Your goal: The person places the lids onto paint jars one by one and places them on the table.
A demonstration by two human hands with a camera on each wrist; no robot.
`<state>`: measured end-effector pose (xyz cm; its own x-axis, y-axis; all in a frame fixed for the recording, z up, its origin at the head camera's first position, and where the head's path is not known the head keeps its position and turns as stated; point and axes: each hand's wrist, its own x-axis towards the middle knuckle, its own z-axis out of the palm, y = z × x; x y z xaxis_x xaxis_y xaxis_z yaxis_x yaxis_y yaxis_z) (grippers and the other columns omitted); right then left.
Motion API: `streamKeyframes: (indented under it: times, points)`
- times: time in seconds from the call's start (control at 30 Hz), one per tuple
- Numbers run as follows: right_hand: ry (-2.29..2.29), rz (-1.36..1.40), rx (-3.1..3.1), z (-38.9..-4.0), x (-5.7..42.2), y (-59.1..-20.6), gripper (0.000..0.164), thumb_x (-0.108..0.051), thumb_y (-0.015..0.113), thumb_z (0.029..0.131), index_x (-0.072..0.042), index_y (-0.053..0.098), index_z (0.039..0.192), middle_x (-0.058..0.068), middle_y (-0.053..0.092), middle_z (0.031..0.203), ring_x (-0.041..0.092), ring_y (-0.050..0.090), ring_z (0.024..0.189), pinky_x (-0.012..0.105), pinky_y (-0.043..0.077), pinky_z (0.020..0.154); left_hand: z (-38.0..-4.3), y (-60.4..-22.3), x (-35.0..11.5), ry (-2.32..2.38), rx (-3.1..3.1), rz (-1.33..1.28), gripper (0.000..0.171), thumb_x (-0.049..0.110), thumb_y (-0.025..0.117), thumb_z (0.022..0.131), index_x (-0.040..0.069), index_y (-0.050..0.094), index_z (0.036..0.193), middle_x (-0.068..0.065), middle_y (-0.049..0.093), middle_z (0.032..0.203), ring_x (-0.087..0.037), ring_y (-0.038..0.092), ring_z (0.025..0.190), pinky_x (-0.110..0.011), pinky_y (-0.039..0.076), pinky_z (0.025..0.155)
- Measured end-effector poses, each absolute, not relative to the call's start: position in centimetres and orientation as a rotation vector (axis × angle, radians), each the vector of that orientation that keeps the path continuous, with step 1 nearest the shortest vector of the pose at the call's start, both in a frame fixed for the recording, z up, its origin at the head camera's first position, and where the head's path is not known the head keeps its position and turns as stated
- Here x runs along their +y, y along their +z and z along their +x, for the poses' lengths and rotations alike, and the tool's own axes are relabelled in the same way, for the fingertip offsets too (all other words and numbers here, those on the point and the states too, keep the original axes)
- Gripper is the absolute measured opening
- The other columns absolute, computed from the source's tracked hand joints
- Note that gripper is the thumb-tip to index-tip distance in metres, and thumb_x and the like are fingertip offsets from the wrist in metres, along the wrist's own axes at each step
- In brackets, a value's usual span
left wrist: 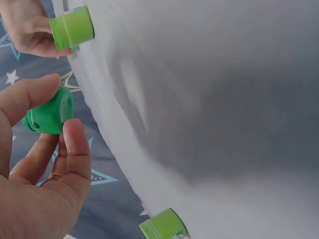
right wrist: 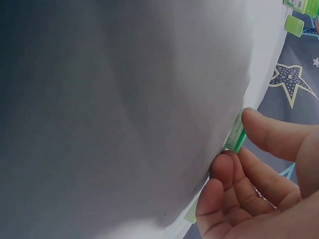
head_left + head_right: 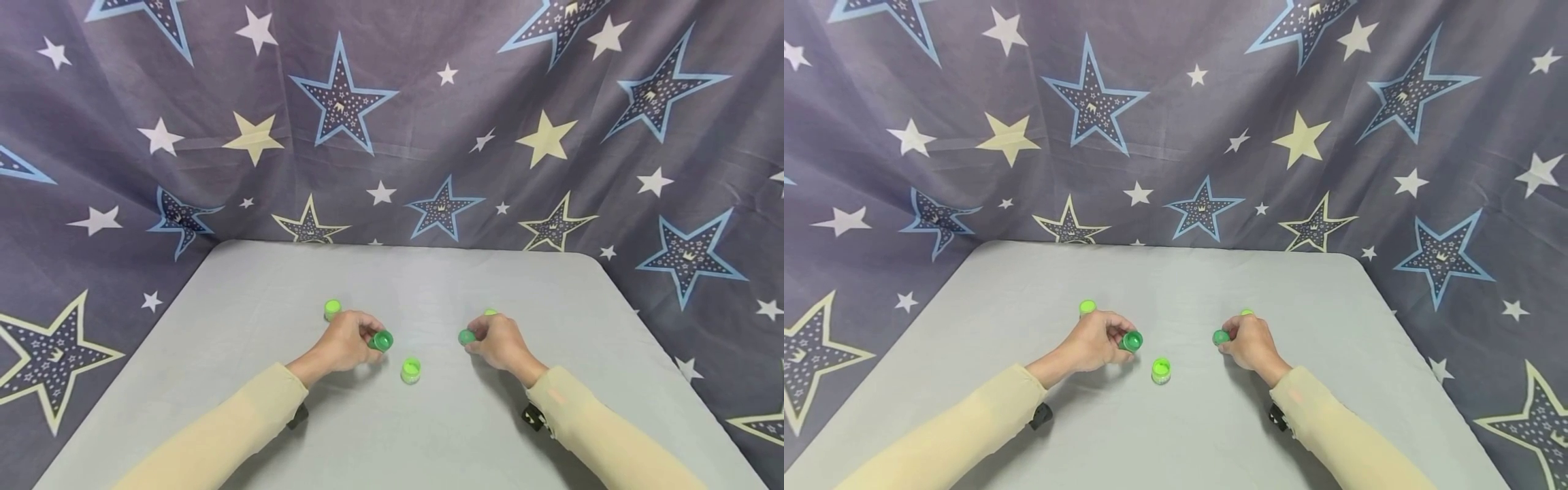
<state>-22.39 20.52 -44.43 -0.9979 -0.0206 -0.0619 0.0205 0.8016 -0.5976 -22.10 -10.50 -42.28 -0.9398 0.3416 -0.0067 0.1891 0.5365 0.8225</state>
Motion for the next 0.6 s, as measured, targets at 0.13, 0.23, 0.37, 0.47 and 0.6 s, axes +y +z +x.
streamKeyframes:
  times: [0.13, 0.23, 0.37, 0.47, 0.6]
  points:
    - [-0.945, 0.003, 2.921, -22.3, 20.4, -44.3, 0.033, -0.012, 0.084, 0.085, -0.002, 0.072, 0.114, 0.006, 0.068, 0.098, 0.022, 0.063, 0.091, 0.039, 0.056, 0.079, -22.0, -42.2, -10.6, 1.368, 2.605, 0.458, 0.034, -0.004, 0.091, 0.067, 0.006, 0.076, 0.096, -0.002, 0.067, 0.083, -0.016, 0.061, 0.078, -0.030, 0.055, 0.072]
    - [-0.946, -0.004, 2.920, -22.1, 20.4, -44.2, 0.034, -0.012, 0.084, 0.085, -0.002, 0.071, 0.115, 0.006, 0.068, 0.098, 0.019, 0.064, 0.086, 0.036, 0.057, 0.076, -21.9, -42.1, -10.5, 1.372, 2.600, 0.454, 0.034, -0.005, 0.091, 0.067, 0.006, 0.076, 0.096, -0.002, 0.067, 0.084, -0.017, 0.061, 0.078, -0.031, 0.055, 0.073]
    - [-0.970, -0.017, 2.924, -21.9, 20.3, -43.9, 0.035, -0.012, 0.084, 0.085, -0.002, 0.072, 0.115, 0.006, 0.069, 0.097, 0.016, 0.065, 0.081, 0.034, 0.057, 0.074, -21.7, -42.0, -10.5, 1.370, 2.596, 0.433, 0.034, -0.004, 0.091, 0.067, 0.008, 0.076, 0.095, -0.002, 0.067, 0.085, -0.018, 0.061, 0.079, -0.032, 0.055, 0.074]
    - [-0.974, -0.029, 2.938, -21.6, 20.2, -43.7, 0.032, -0.013, 0.084, 0.085, -0.003, 0.073, 0.114, 0.005, 0.069, 0.095, 0.018, 0.064, 0.084, 0.035, 0.056, 0.075, -21.6, -42.0, -10.6, 1.370, 2.595, 0.427, 0.034, -0.004, 0.091, 0.067, 0.008, 0.075, 0.095, -0.002, 0.067, 0.085, -0.018, 0.061, 0.080, -0.032, 0.055, 0.075]
    - [-0.991, -0.044, 2.945, -21.2, 20.1, -43.4, 0.030, -0.015, 0.084, 0.085, -0.005, 0.073, 0.112, 0.003, 0.068, 0.094, 0.018, 0.062, 0.085, 0.035, 0.055, 0.075, -21.3, -42.0, -10.7, 1.364, 2.602, 0.436, 0.034, -0.004, 0.091, 0.068, 0.009, 0.076, 0.095, -0.002, 0.067, 0.086, -0.018, 0.061, 0.080, -0.032, 0.055, 0.075]
